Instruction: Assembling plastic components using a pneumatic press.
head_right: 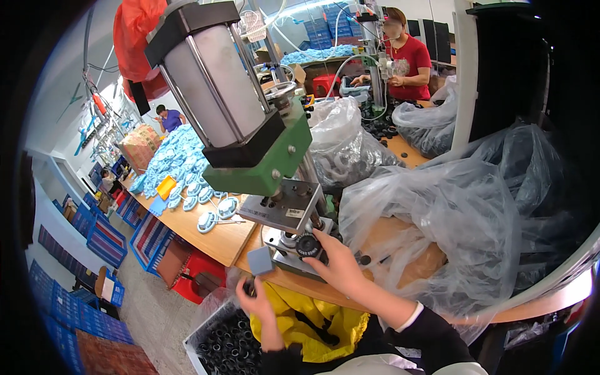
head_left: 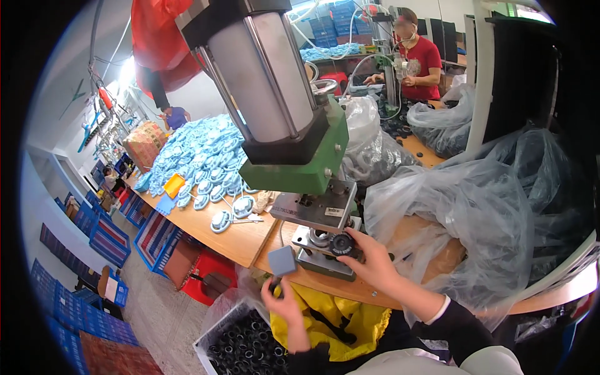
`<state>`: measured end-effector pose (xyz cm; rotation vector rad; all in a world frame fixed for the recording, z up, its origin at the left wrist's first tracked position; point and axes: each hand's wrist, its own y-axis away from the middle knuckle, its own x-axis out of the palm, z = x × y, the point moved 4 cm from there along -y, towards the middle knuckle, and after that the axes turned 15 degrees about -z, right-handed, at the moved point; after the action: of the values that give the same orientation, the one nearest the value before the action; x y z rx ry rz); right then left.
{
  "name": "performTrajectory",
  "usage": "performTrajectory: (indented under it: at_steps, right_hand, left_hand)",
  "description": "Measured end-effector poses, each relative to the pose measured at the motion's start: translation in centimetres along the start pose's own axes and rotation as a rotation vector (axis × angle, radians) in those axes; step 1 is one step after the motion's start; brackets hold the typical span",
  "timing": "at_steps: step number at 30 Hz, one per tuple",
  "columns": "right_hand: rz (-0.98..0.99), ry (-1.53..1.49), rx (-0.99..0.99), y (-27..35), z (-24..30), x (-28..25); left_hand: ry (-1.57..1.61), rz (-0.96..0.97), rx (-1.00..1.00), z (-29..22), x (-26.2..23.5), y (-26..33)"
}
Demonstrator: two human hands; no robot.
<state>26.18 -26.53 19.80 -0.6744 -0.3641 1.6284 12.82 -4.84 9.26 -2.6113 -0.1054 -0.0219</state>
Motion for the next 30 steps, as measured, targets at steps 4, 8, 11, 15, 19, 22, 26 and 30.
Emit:
performTrajectory:
  at_steps: [4,8,11,15,19,22,26,30]
  right_hand:
    - [-0.01,0.018,0.053,-1.8,-0.2,3.4]
    - [0.018,-0.002,0.073,-4.3,-0.6,4.8]
    - [0.075,-0.007,0.12,-4.9,-0.8,4.9]
    - [-0.039,0.024,-0.115,-2.4,-0.4,3.9]
    - [-0.132,0.034,-0.038,1.1,-0.5,-1.1]
    - [-0.069,0.335,0.084,0.9,-6.6,-6.2]
    - [0.099,0.697,0.077,-1.7,-16.3,-8.8]
    - [0.032,1.003,-0.047,-5.8,-20.4,-7.5]
  left_hand:
    - [-0.593,-0.265,-0.018,8.4,-12.7,-1.7]
    - [-1.046,-0.38,0.04,15.8,-20.4,-1.8]
    - [-0.881,-0.165,0.142,13.9,-15.6,-2.6]
    - [-0.419,0.185,0.462,5.3,-1.6,-3.4]
    - [-0.504,0.416,0.608,2.7,8.9,-4.1]
    - [-0.688,0.647,0.609,6.1,12.9,-4.9]
    - [-0.797,0.845,0.579,7.3,14.5,-4.5]
    - [-0.825,0.835,0.577,6.5,14.5,-4.5]
